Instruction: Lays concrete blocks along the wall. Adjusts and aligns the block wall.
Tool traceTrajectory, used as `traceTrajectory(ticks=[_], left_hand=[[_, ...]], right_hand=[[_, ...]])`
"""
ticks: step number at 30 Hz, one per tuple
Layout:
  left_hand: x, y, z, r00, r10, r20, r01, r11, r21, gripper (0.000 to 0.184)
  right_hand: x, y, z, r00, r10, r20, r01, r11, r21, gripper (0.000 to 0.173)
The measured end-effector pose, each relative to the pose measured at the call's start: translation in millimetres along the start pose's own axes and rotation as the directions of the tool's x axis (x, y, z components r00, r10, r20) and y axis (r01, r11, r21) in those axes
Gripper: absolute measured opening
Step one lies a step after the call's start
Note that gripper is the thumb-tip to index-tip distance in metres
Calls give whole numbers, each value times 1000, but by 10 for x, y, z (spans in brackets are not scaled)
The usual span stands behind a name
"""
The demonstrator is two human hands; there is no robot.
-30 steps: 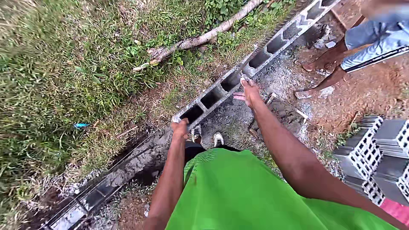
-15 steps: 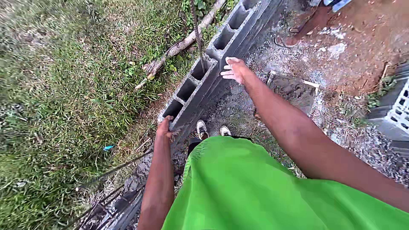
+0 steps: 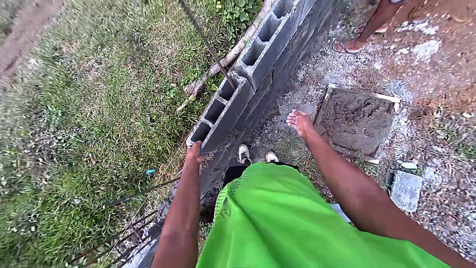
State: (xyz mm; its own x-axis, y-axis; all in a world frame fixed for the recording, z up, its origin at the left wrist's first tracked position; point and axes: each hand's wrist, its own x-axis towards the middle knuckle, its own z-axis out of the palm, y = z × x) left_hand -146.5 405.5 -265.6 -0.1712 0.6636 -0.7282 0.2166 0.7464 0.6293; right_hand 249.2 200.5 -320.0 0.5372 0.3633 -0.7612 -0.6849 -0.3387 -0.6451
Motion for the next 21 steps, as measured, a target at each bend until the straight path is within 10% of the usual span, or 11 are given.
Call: traceTrajectory(ticks=[21], left_hand=[[58,-190,8,989,138,44,-130,980,-154,72]], right_hand=[[-677,-114,1201,861,-430,270,394,902,178,37]])
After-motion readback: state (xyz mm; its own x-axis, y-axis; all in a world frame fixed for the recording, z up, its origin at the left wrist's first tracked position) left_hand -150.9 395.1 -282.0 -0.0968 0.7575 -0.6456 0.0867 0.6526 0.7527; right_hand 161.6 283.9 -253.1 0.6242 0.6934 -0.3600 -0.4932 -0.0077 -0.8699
